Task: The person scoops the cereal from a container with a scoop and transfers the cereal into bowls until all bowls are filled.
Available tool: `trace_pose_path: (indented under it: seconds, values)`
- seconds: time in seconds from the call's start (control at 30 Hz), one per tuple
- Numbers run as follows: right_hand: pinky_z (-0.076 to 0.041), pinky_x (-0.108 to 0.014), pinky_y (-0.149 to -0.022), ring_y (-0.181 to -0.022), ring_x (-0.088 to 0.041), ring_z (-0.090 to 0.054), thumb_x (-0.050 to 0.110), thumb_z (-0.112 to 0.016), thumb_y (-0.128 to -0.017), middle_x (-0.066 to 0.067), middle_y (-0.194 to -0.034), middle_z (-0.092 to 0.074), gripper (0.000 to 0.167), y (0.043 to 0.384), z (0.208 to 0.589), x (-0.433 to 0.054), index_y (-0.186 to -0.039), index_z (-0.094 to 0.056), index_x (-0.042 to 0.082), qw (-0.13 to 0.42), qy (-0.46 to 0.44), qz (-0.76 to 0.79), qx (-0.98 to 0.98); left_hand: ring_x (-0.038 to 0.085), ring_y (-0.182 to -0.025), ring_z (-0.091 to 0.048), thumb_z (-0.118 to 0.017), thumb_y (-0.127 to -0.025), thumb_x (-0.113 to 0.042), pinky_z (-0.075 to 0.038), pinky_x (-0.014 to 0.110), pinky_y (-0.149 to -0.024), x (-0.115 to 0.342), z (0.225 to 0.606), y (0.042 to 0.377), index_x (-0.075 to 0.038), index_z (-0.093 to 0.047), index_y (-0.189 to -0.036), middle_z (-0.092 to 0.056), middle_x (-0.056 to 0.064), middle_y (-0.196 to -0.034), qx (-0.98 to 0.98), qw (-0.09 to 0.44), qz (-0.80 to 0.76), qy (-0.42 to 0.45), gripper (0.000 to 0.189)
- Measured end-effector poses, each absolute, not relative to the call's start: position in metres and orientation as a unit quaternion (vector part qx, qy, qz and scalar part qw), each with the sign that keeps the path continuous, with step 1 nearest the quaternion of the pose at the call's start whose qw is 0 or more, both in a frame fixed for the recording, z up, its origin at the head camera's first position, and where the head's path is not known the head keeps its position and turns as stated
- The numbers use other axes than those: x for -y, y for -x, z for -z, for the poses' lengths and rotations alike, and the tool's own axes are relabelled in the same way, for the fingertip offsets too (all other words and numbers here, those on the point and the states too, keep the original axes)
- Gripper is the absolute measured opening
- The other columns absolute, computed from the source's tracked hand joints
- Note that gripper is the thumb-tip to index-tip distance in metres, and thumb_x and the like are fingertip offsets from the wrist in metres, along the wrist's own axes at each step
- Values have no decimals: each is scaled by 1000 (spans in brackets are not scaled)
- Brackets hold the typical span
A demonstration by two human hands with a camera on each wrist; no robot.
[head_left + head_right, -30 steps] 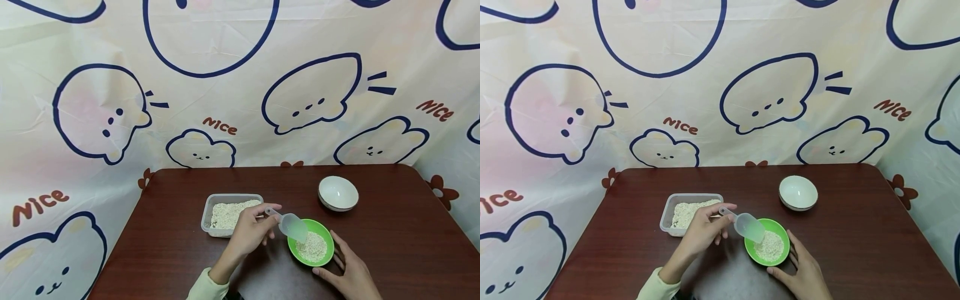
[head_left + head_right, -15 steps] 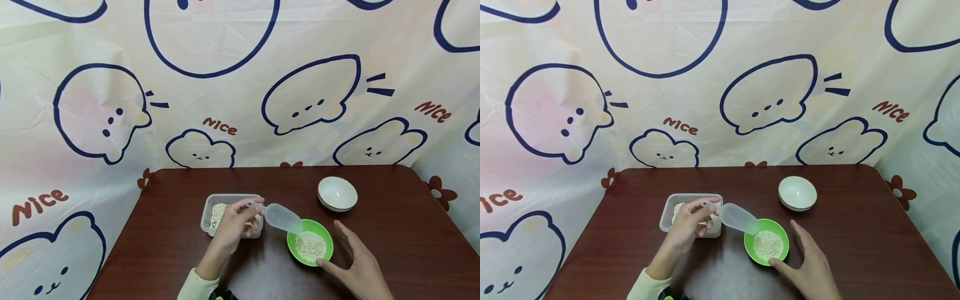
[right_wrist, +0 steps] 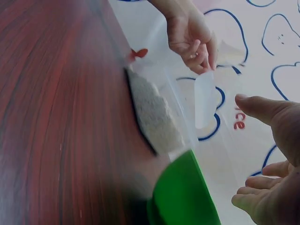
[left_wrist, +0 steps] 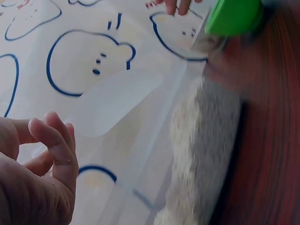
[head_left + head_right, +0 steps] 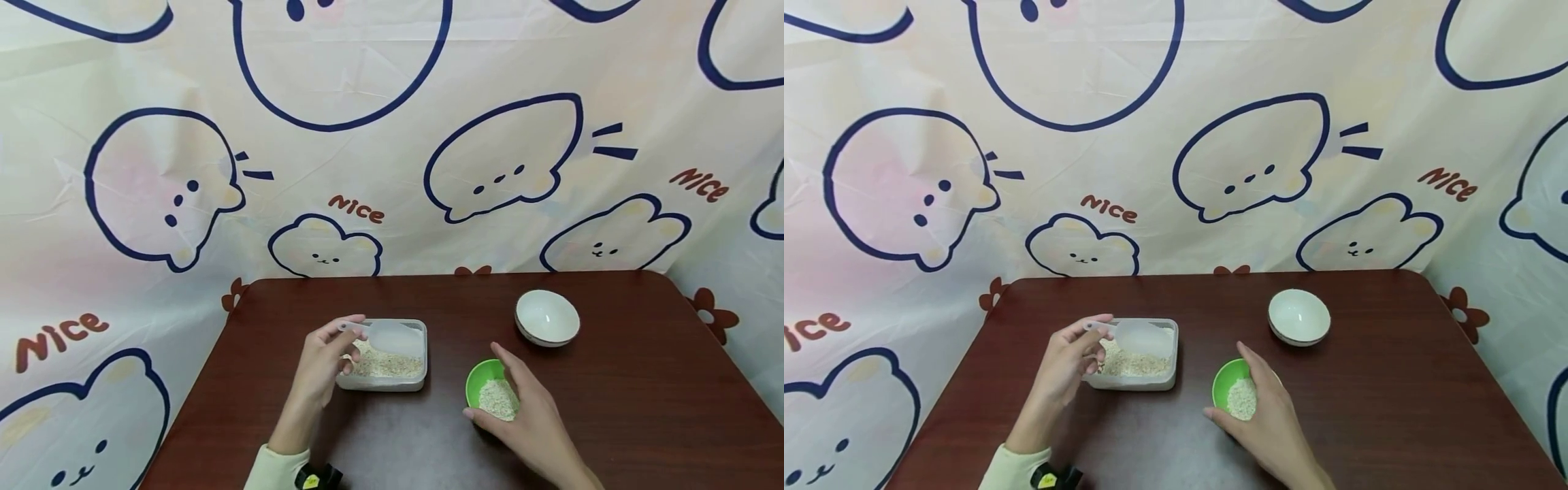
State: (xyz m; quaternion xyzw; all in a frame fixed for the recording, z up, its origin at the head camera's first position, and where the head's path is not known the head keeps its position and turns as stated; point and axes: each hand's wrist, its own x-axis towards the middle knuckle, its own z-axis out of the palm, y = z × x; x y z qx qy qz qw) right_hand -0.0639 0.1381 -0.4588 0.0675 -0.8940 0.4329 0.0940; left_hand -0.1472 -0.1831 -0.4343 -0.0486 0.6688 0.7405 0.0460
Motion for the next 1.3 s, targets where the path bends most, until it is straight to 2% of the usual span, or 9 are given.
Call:
trace_pose_path:
  seconds: [0.07,0.13,0.2,0.4,0.57,0.73,1.1,1.3]
  values:
    - [-55,-33,-111,-140,-31,-63,39,-100,-75,-5,-163,-53,104,67,459,-130,-162,-45,22,79,-70,-434,895,10,-60,-60,-67,-105,-13,-42,20,-47,191,436,149,-3,-69,-135,-73,0,-92,-675,37,-735,50,32]
    - [-54,-50,-112,-143,-32,-60,40,-99,-76,-5,-164,-52,105,70,458,-122,-163,-44,20,60,-70,-436,895,10,-60,-60,-66,-105,-11,-42,20,-47,199,437,150,-3,-69,-136,-73,1,-92,-680,31,-731,55,32]
    - [-51,-56,-115,-148,-33,-55,39,-99,-76,-7,-166,-49,106,73,458,-114,-164,-43,18,40,-70,-444,893,10,-60,-60,-66,-105,-10,-43,20,-47,206,437,150,-2,-69,-136,-73,2,-92,-687,23,-724,58,32]
    - [-45,-59,-121,-155,-33,-46,41,-98,-77,-7,-169,-45,109,80,461,-92,-166,-40,18,3,-73,-463,883,12,-61,-60,-65,-105,-10,-45,21,-49,226,432,151,-1,-68,-134,-75,5,-93,-724,7,-686,70,30]
    - [-44,-58,-121,-154,-33,-47,43,-98,-77,-7,-168,-46,108,85,468,-77,-165,-41,16,8,-87,-475,876,16,-63,-62,-65,-107,-13,-49,24,-50,240,425,151,-4,-69,-135,-75,9,-97,-764,4,-642,73,30]
    - [-44,-56,-121,-154,-34,-47,36,-99,-77,-10,-168,-46,108,90,476,-63,-165,-40,11,13,-88,-481,872,17,-64,-64,-66,-107,-16,-51,26,-51,247,419,150,-5,-69,-136,-76,10,-97,-784,6,-616,72,31]
    - [-38,-58,-126,-158,-37,-41,30,-96,-81,-16,-170,-42,107,92,480,-49,-166,-36,4,22,-78,-485,871,18,-62,-64,-68,-104,-11,-53,29,-49,249,417,151,-6,-71,-133,-75,10,-95,-814,-3,-579,56,30]
    - [-49,-53,-117,-150,-39,-51,29,-94,-84,-20,-169,-41,107,95,490,-42,-166,-32,0,16,-79,-502,861,14,-59,-61,-67,-104,-11,-52,29,-49,250,417,153,-7,-73,-131,-73,11,-91,-830,-3,-556,54,28]
